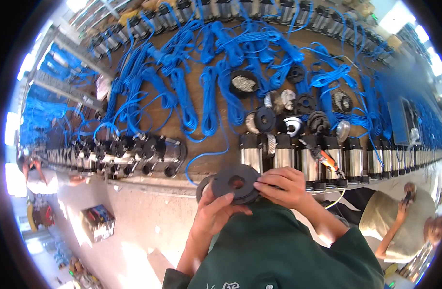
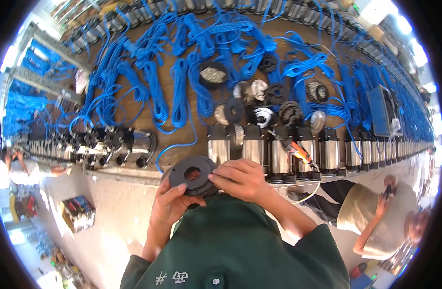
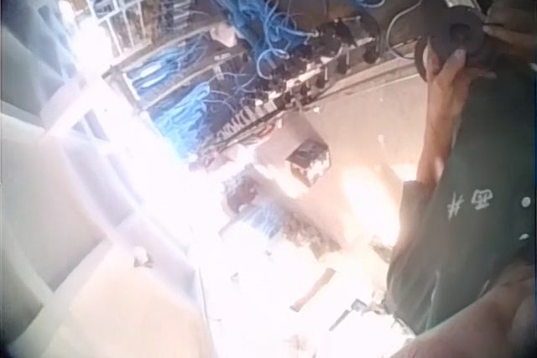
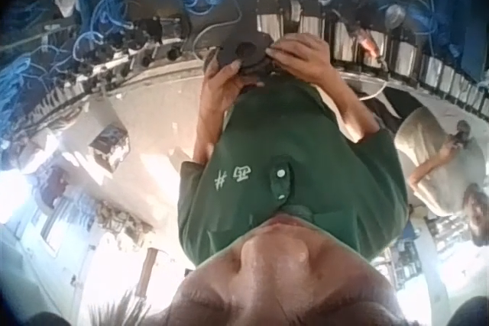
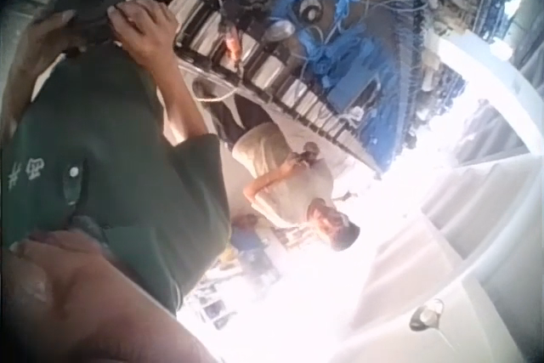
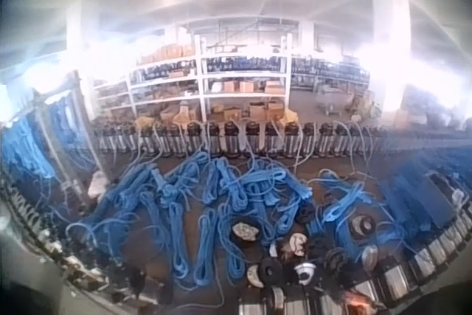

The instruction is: The person assembles water pumps on a long table by placing gaskets, silver covers, and black caps onto the pump bodies and securing them using a pneumatic screwdriver.

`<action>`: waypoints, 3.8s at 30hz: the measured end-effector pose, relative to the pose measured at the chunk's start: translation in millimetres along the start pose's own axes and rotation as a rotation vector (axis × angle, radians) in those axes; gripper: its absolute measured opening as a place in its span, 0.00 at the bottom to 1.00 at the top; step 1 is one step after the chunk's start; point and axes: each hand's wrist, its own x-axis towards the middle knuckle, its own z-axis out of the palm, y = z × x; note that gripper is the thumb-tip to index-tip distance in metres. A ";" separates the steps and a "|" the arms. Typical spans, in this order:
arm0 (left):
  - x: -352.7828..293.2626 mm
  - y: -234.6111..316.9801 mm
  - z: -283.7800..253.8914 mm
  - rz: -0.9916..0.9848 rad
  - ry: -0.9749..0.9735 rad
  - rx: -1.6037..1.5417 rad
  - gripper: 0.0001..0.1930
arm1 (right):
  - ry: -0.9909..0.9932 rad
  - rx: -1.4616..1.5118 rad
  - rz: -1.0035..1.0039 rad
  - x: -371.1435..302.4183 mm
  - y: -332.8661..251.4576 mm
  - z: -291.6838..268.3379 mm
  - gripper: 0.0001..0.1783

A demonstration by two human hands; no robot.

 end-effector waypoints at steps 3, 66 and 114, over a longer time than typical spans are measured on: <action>-38.9 10.6 -3.4 -0.189 0.064 0.158 0.23 | -0.040 0.134 0.145 -9.0 -17.6 -1.2 0.17; -32.1 -39.7 -58.6 0.572 0.462 1.274 0.53 | -0.361 0.300 0.812 -1.0 -52.4 50.3 0.21; 642.1 -321.6 212.4 0.579 -0.352 2.367 0.14 | 1.938 1.177 0.742 -258.1 83.8 -223.1 0.31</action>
